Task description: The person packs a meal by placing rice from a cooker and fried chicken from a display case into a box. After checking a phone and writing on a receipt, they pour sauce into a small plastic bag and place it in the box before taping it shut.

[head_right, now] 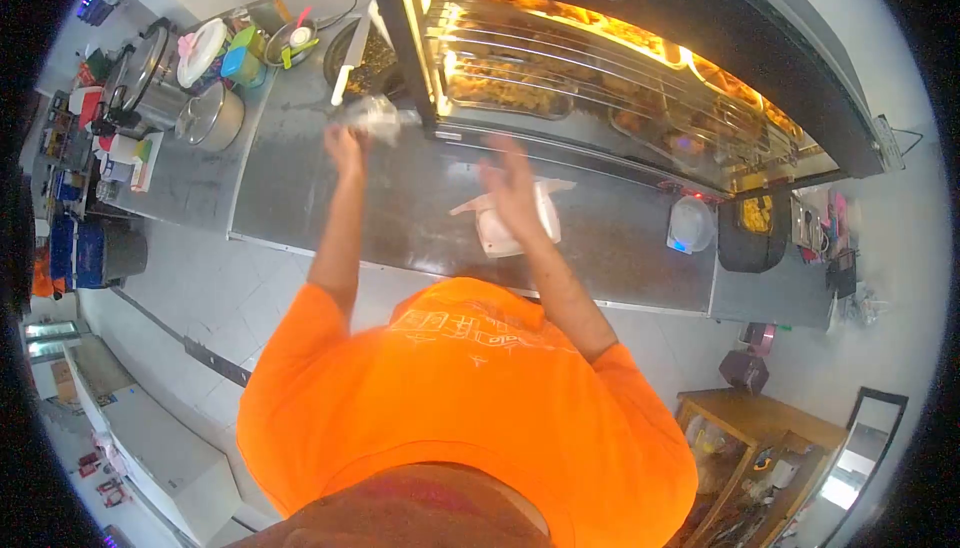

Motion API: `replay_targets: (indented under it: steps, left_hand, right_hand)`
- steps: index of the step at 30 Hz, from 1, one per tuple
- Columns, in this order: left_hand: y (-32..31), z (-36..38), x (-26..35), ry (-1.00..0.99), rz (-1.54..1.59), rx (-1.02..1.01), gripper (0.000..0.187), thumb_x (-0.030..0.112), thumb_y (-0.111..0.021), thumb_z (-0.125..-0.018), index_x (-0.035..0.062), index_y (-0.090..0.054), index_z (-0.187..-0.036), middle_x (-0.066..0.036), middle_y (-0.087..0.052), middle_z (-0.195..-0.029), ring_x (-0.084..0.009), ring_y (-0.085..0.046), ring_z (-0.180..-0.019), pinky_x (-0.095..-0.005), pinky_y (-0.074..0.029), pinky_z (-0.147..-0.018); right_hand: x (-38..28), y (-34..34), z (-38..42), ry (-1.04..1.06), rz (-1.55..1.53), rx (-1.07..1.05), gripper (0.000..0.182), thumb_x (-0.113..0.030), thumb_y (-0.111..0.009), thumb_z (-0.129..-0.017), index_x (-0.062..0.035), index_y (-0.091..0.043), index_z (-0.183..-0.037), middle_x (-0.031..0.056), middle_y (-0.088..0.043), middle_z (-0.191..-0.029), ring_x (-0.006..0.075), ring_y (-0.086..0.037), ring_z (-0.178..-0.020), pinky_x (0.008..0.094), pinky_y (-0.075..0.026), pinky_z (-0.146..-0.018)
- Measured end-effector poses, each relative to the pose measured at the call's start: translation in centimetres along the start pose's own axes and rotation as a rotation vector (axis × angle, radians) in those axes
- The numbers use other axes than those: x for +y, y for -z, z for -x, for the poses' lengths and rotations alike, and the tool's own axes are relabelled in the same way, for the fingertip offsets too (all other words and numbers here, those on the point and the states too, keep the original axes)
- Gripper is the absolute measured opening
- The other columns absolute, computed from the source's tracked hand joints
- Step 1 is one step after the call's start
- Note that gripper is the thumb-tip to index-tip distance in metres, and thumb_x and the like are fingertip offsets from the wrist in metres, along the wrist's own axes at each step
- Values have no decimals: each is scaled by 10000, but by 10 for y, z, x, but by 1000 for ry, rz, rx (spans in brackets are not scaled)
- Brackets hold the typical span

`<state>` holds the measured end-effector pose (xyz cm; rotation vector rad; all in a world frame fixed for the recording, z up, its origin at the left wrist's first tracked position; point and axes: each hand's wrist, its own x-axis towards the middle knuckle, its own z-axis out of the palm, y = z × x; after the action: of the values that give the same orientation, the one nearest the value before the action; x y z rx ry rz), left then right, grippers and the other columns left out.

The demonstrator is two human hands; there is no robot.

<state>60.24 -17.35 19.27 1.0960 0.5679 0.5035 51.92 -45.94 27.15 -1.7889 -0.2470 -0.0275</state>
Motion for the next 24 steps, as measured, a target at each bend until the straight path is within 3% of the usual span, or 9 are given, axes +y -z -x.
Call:
replay_targets:
  steps: [2, 4, 9, 14, 17, 20, 22, 23, 24]
  left_hand:
    - [-10, -74, 1, -165, -174, -59, 103, 59, -444, -895, 52, -413, -994, -96, -570, -811, -186, -606, -640, -318, -534, -484]
    - [-31, -145, -22, -136, -37, -39, 227, 20, -484, -836, 36, -407, -1049, -125, -583, -819, -191, -618, -656, -319, -530, -481]
    - [-51, -170, -18, -12, -509, -340, 597, 28, -549, -814, 183, -312, -1339, -68, -609, -770, -142, -560, -586, -254, -454, -477]
    - [-14, -97, -70, -381, -420, -271, 339, 66, -559, -852, 14, -527, -1185, -127, -639, -943, -204, -631, -781, -301, -512, -703]
    - [56, -6, -129, -314, -667, -9, 309, 230, -489, -939, -45, -548, -1066, -154, -596, -1007, -229, -565, -922, -337, -445, -824]
    - [86, 123, -171, -116, -615, -140, 249, 212, -494, -943, -26, -556, -981, -107, -586, -927, -211, -542, -881, -341, -431, -790]
    - [82, 176, -201, -106, -675, -420, 284, 236, -514, -929, -22, -567, -1035, -135, -610, -980, -243, -561, -908, -367, -435, -812]
    - [66, 187, -200, -99, -676, -436, 284, 236, -514, -929, -22, -567, -1035, -135, -610, -980, -243, -561, -908, -367, -435, -812]
    - [39, 197, -192, -45, -851, -486, 294, 236, -502, -927, -18, -571, -1056, -154, -613, -1015, -266, -569, -931, -392, -436, -829]
  right_hand:
    - [30, 16, -26, 91, 144, 539, 645, -338, -556, -922, -74, -269, -1435, 178, -144, -1511, 318, -140, -1404, 407, -131, -1134]
    - [0, 33, -46, -17, 283, 727, 742, -384, -531, -928, -70, -142, -1476, 208, 9, -1533, 356, -13, -1421, 440, -71, -1137]
    - [8, 27, -90, 16, 320, 666, 914, -427, -529, -918, -21, 89, -1455, 280, 187, -1483, 410, 136, -1390, 477, -2, -1128]
    - [21, 6, -102, 69, 408, 653, 1012, -367, -590, -884, 30, 171, -1419, 349, 256, -1424, 425, 219, -1359, 465, 63, -1116]
    - [11, 11, -88, 22, 367, 639, 1051, -305, -633, -853, 35, 192, -1408, 382, 257, -1403, 464, 170, -1362, 455, 0, -1128]
    - [9, 29, -71, 81, 410, 562, 956, -292, -629, -865, -8, 63, -1459, 330, 224, -1449, 441, 81, -1390, 422, -94, -1130]
    - [2, 53, -40, 100, 319, 241, 738, -266, -605, -889, -61, -195, -1467, 276, 29, -1515, 366, -50, -1420, 381, -166, -1121]
    - [12, 63, -26, 66, 310, 185, 526, -235, -588, -908, -89, -413, -1382, 205, -331, -1452, 265, -308, -1359, 357, -275, -1084]
    - [20, 73, -9, 54, 312, 200, 526, -235, -588, -908, -89, -413, -1382, 205, -331, -1452, 265, -308, -1359, 357, -275, -1084]
